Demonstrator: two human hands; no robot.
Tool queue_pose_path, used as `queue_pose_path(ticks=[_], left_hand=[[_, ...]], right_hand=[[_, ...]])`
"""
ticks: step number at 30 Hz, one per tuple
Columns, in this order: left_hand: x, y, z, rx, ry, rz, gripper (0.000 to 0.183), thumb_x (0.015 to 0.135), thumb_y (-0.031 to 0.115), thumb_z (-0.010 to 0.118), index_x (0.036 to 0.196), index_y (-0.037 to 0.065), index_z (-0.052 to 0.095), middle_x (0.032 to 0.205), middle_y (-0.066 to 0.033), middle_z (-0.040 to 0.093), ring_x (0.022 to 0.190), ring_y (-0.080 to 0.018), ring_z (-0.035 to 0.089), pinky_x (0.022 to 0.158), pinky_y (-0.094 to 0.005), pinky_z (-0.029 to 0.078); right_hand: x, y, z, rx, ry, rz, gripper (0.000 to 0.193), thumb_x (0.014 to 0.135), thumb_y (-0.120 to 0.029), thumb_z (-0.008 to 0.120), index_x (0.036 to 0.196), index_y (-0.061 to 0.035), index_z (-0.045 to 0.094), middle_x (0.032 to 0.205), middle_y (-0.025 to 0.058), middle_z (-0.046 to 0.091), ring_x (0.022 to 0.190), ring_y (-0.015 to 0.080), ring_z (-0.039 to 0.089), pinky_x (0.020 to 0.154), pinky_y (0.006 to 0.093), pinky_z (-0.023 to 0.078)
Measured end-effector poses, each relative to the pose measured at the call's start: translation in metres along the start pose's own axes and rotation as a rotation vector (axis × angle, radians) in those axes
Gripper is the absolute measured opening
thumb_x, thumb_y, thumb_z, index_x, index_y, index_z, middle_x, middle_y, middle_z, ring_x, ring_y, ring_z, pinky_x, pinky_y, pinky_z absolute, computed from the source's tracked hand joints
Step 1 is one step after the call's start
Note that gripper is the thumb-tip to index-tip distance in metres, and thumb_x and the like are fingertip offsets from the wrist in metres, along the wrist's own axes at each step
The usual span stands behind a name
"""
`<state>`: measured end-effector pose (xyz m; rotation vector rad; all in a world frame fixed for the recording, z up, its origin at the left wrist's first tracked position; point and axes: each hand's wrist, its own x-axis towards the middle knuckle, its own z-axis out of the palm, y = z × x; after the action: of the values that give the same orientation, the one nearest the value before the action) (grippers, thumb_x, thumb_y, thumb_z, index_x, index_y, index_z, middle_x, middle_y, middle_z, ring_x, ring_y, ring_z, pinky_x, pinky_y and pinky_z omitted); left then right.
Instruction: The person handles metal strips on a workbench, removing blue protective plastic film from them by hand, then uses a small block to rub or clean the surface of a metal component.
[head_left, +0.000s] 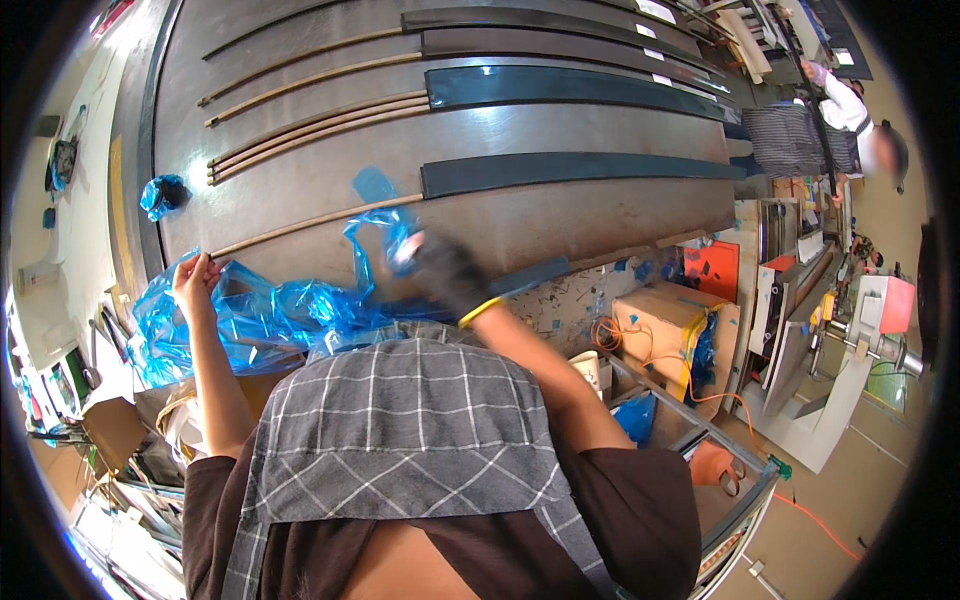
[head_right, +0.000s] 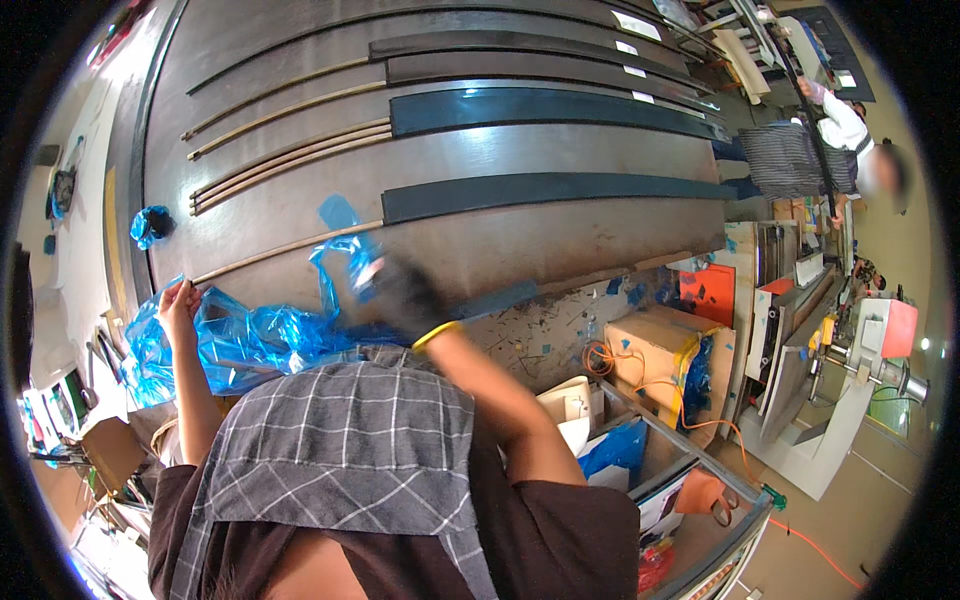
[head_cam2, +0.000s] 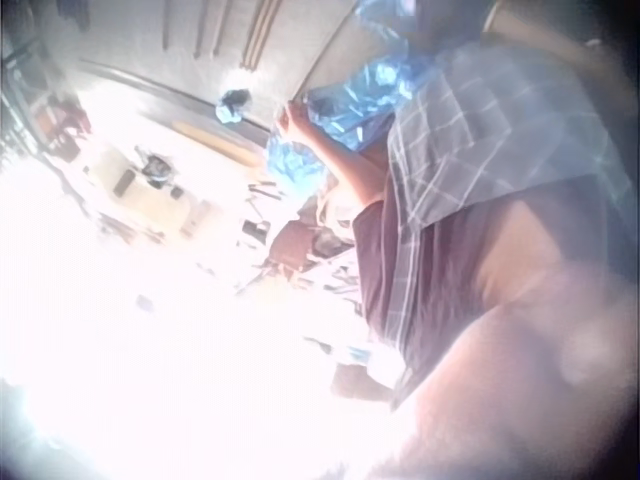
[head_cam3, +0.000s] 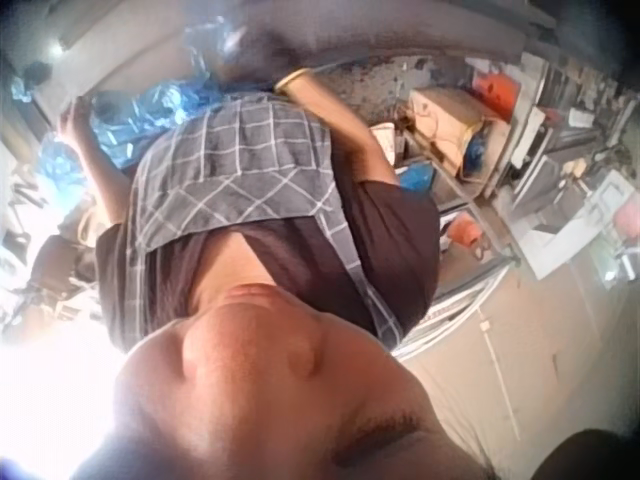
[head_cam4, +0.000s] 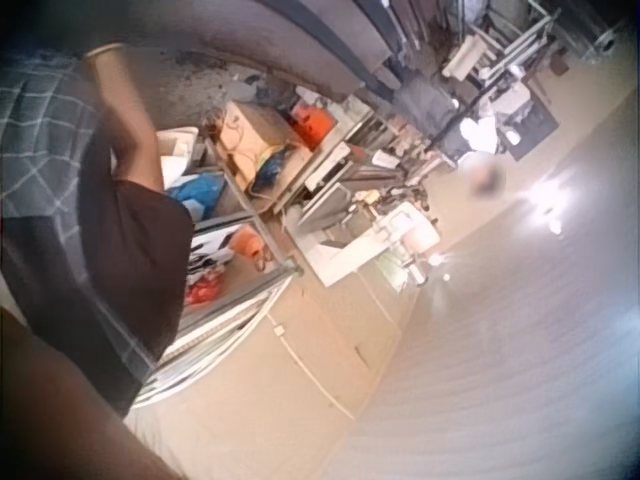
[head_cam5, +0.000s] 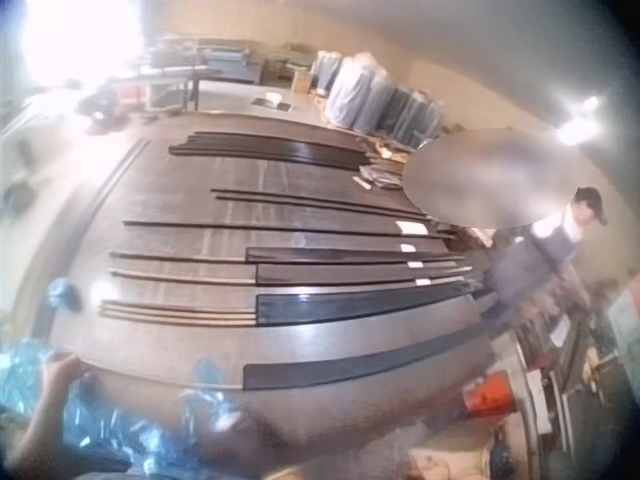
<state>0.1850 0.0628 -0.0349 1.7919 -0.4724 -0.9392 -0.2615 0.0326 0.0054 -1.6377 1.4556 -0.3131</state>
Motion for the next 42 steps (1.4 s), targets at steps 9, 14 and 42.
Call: queue_pose_path(ticks=[9, 14, 42], left_hand=[[0.014, -0.021, -0.006, 0.409, 0.093, 0.204, 0.023, 0.084, 0.019, 0.073, 0.099, 0.004, 0.065, 0.074, -0.0038, 0.064, 0.06, -0.0129, 0.06, 0.057, -0.0275, 0.05], [-0.067, 0.043, 0.117, 0.934, 0.008, 0.815, 0.03, 0.073, 0.014, 0.078, 0.101, 0.009, 0.067, 0.086, -0.0078, 0.062, 0.076, -0.0246, 0.059, 0.071, -0.0367, 0.049], [-0.085, 0.01, 0.199, 1.028, -0.467, 0.929, 0.015, 0.076, 0.006, 0.072, 0.087, 0.001, 0.065, 0.087, -0.0132, 0.058, 0.089, -0.0311, 0.055, 0.081, -0.0404, 0.044]], right_hand=[[-0.036, 0.054, -0.091, 1.054, -0.051, 0.455, 0.043, 0.096, -0.041, 0.05, 0.113, -0.003, 0.059, 0.098, 0.0149, 0.067, 0.072, 0.0198, 0.066, 0.062, 0.0329, 0.055], [-0.011, 0.123, -0.209, -0.484, 0.811, 0.037, 0.053, 0.097, -0.044, 0.046, 0.129, -0.0035, 0.054, 0.121, 0.0135, 0.062, 0.112, 0.0354, 0.057, 0.097, 0.0403, 0.044], [0.041, 0.253, -0.291, -0.635, 0.738, -0.162, 0.083, 0.089, -0.05, 0.054, 0.147, 0.0004, 0.021, 0.149, 0.0287, 0.026, 0.141, 0.0457, 0.019, 0.115, 0.0551, 0.012]])
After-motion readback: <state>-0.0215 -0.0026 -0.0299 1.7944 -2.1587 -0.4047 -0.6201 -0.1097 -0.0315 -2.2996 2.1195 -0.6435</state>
